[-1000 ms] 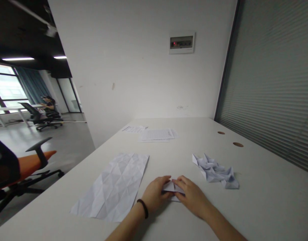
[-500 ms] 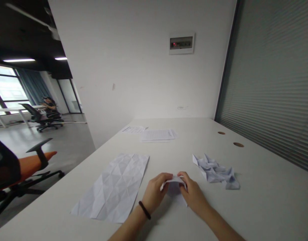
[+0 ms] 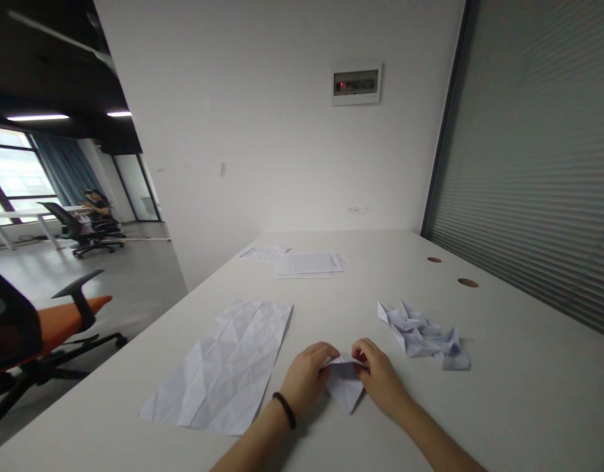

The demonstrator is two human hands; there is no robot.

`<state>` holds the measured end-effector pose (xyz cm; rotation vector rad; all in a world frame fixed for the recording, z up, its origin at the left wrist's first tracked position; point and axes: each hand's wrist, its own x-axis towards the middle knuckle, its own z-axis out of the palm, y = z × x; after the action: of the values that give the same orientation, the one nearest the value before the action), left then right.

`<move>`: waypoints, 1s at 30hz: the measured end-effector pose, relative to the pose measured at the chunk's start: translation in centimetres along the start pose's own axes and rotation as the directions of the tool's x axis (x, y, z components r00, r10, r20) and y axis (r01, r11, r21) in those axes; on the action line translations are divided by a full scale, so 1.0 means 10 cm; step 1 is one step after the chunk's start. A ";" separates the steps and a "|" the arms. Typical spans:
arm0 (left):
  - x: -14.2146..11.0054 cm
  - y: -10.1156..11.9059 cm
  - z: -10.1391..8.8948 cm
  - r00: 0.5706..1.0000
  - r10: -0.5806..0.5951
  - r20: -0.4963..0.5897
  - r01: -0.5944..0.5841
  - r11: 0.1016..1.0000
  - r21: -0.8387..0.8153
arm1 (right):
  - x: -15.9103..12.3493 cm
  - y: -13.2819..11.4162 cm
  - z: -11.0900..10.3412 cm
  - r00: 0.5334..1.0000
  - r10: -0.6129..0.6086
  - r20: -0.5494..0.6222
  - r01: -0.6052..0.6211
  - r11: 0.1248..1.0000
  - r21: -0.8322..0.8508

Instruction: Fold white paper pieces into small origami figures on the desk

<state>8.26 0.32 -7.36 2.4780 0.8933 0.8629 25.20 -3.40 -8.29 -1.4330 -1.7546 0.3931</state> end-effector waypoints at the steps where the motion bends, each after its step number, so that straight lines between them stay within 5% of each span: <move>1: 0.01 0.00 -0.02 0.999 0.028 0.021 -0.029 0.999 0.029 | 0.00 0.00 -0.01 0.999 -0.012 0.029 0.013 1.000 -0.018; 9: -0.06 0.01 -0.19 0.951 0.080 0.298 -0.175 0.936 0.304 | -0.04 -0.09 -0.27 0.962 -0.106 0.252 0.133 0.987 -0.092; 15: -0.09 0.12 -0.16 0.947 -0.012 0.321 -0.146 0.874 0.464 | -0.08 -0.17 -0.32 0.946 -0.170 0.278 0.220 0.962 -0.163; 19: -0.06 0.10 -0.15 0.932 -0.046 0.360 -0.094 0.927 0.363 | -0.06 -0.14 -0.28 0.940 -0.097 0.328 0.142 0.983 -0.116; 24: -0.06 0.09 -0.21 0.955 -0.074 0.286 0.028 0.986 0.162 | -0.05 -0.14 -0.28 0.946 -0.100 0.310 0.122 0.991 -0.054; 30: 0.00 0.01 -0.12 0.967 -0.207 0.147 0.179 0.966 0.184 | 0.00 -0.12 -0.24 0.964 -0.050 0.263 0.065 0.997 -0.051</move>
<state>7.49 0.42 -6.40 2.5048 1.1686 0.5264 26.20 -4.30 -6.02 -1.4188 -2.0296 0.5226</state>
